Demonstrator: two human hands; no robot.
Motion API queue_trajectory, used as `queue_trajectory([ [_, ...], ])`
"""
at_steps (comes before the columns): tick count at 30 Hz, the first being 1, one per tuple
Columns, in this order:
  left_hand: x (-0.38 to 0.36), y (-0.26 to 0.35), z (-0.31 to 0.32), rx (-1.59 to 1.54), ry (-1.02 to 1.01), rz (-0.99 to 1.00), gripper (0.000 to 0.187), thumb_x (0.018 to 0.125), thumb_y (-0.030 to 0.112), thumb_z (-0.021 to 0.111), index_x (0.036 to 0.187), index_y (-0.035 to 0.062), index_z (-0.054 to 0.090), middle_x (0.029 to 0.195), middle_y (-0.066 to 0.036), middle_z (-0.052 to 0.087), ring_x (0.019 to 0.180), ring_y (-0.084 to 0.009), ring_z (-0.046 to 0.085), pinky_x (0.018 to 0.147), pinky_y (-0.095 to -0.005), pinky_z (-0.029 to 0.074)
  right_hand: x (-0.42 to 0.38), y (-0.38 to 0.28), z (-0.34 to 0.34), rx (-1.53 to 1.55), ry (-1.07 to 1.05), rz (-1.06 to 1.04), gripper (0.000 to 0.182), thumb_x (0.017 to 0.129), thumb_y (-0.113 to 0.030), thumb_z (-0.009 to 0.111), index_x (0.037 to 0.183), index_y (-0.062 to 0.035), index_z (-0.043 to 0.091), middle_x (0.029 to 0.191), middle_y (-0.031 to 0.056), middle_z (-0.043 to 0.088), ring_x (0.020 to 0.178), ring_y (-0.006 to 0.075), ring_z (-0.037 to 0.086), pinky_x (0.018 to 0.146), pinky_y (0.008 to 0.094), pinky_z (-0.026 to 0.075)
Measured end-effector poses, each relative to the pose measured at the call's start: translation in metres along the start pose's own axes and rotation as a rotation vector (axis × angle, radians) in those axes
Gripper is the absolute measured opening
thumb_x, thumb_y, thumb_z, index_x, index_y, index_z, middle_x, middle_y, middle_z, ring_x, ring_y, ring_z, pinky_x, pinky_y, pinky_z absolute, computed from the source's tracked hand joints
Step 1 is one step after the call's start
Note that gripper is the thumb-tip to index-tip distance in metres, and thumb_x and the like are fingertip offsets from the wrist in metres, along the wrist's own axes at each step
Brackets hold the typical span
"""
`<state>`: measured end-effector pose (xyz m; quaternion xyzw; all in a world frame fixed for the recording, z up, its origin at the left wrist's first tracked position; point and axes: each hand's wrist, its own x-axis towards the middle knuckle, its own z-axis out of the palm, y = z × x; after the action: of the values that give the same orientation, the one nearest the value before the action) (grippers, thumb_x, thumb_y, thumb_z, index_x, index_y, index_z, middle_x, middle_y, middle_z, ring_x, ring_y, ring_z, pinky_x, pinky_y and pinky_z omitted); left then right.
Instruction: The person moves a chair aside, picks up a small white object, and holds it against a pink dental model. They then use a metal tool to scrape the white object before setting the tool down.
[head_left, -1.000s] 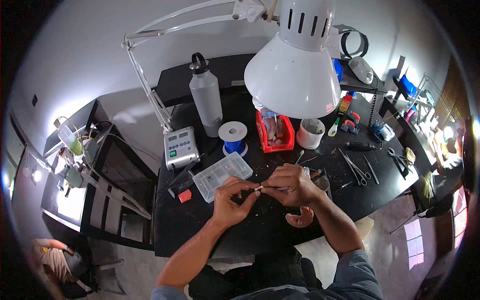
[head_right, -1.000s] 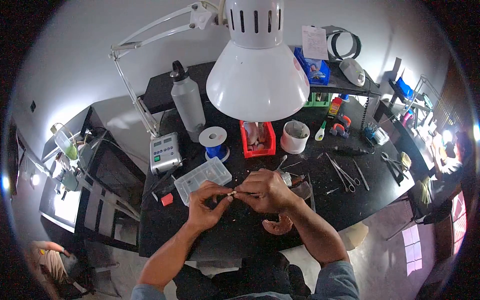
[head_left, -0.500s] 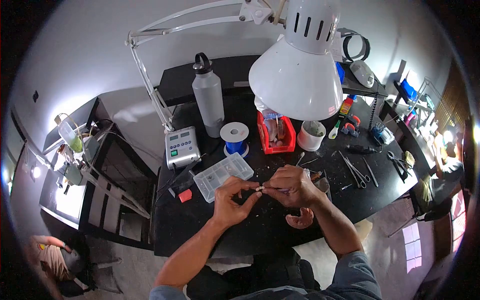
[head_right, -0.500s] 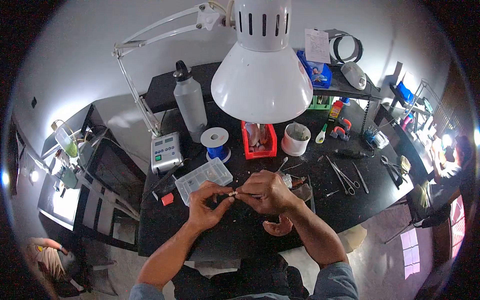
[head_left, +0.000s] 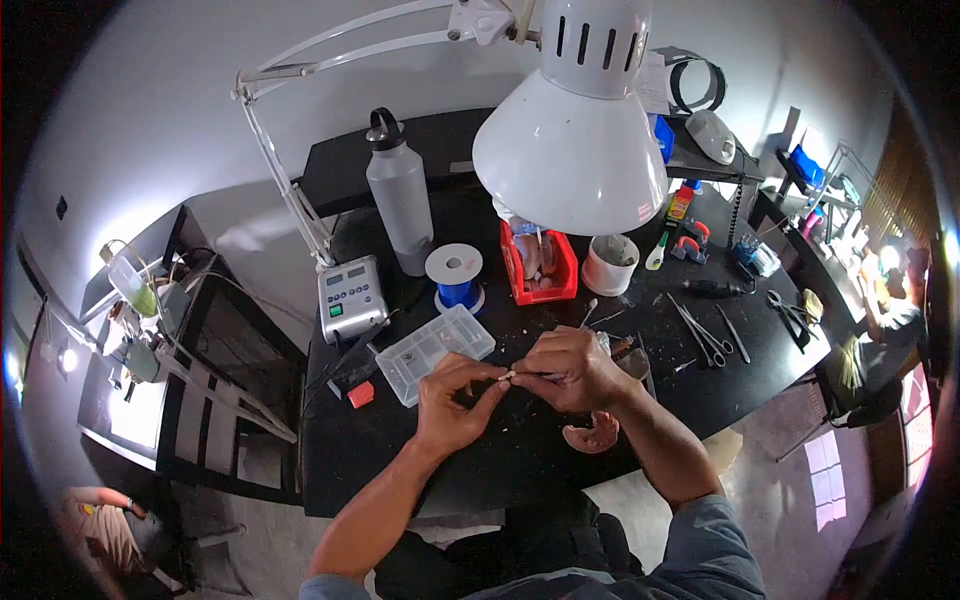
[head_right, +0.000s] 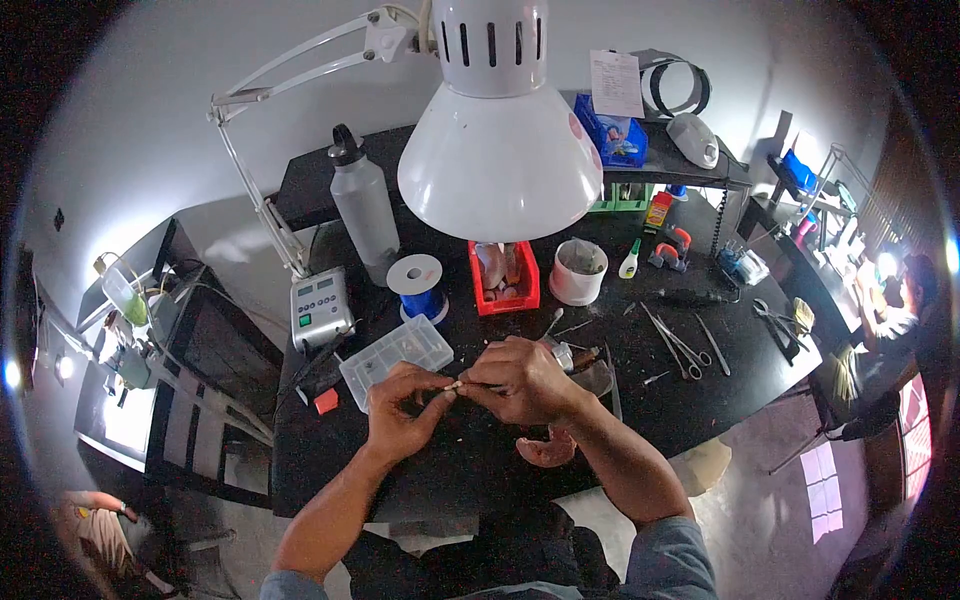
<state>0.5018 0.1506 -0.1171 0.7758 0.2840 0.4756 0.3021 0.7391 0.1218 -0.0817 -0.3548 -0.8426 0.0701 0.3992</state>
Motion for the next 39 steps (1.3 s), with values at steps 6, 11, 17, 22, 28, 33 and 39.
queue_trajectory([
  [6,0.0005,0.0017,-0.0007,0.017,-0.001,0.007,0.020,0.084,0.005,0.088,0.104,0.0058,0.084,0.098,-0.008,0.080,0.087,-0.0181,0.069,0.068,-0.0309,0.052,-0.0006,0.0015,0.0007,0.008,0.019,-0.015,0.012,0.088,-0.015,0.087,0.095,-0.0077,0.080,0.085,0.0070,0.077,0.079,0.0278,0.075,0.070,0.0424,0.057],
  [11,-0.0002,0.0007,-0.0008,0.013,-0.002,0.000,0.021,0.085,0.005,0.088,0.105,0.0057,0.084,0.099,-0.009,0.080,0.088,-0.0182,0.068,0.069,-0.0308,0.052,0.0000,0.0000,-0.0018,0.008,-0.004,-0.016,0.013,0.088,-0.015,0.087,0.096,-0.0079,0.080,0.085,0.0067,0.076,0.080,0.0274,0.074,0.070,0.0424,0.056],
  [17,-0.0003,0.0049,-0.0009,0.007,0.001,-0.022,0.020,0.085,0.004,0.088,0.105,0.0056,0.084,0.099,-0.009,0.080,0.089,-0.0177,0.068,0.071,-0.0302,0.052,0.0007,0.0004,-0.0023,0.009,-0.005,-0.054,0.014,0.088,-0.015,0.086,0.098,-0.0071,0.080,0.087,0.0073,0.077,0.080,0.0276,0.074,0.072,0.0423,0.056],
  [22,0.0011,-0.0011,0.0017,-0.015,0.079,0.087,0.020,0.082,0.001,0.087,0.102,0.0049,0.084,0.095,-0.010,0.080,0.083,-0.0201,0.068,0.064,-0.0307,0.049,0.0000,-0.0001,-0.0006,0.061,0.037,-0.045,0.017,0.089,-0.016,0.085,0.102,-0.0064,0.080,0.091,0.0076,0.078,0.082,0.0290,0.074,0.074,0.0433,0.057],
  [28,-0.0004,0.0000,0.0010,-0.010,0.057,0.087,0.018,0.084,0.002,0.088,0.101,0.0038,0.083,0.094,-0.009,0.079,0.084,-0.0183,0.066,0.068,-0.0300,0.050,-0.0011,0.0029,0.0006,0.082,0.044,-0.082,0.016,0.091,-0.016,0.083,0.102,-0.0064,0.079,0.094,0.0077,0.078,0.085,0.0294,0.075,0.075,0.0438,0.057],
  [33,0.0002,0.0028,0.0003,0.007,0.027,0.072,0.017,0.086,0.004,0.088,0.102,0.0030,0.083,0.091,-0.007,0.077,0.081,-0.0162,0.063,0.068,-0.0294,0.050,-0.0024,0.0042,0.0027,0.062,0.046,-0.079,0.013,0.092,-0.017,0.082,0.098,-0.0059,0.079,0.091,0.0080,0.077,0.085,0.0292,0.075,0.075,0.0435,0.057],
  [39,-0.0004,0.0025,0.0022,-0.015,0.041,0.024,0.016,0.085,0.002,0.087,0.100,0.0043,0.084,0.091,-0.008,0.078,0.081,-0.0180,0.066,0.066,-0.0304,0.049,-0.0030,0.0018,0.0016,0.040,0.047,-0.069,0.012,0.091,-0.016,0.082,0.096,-0.0048,0.078,0.091,0.0085,0.077,0.086,0.0298,0.075,0.075,0.0442,0.058],
])
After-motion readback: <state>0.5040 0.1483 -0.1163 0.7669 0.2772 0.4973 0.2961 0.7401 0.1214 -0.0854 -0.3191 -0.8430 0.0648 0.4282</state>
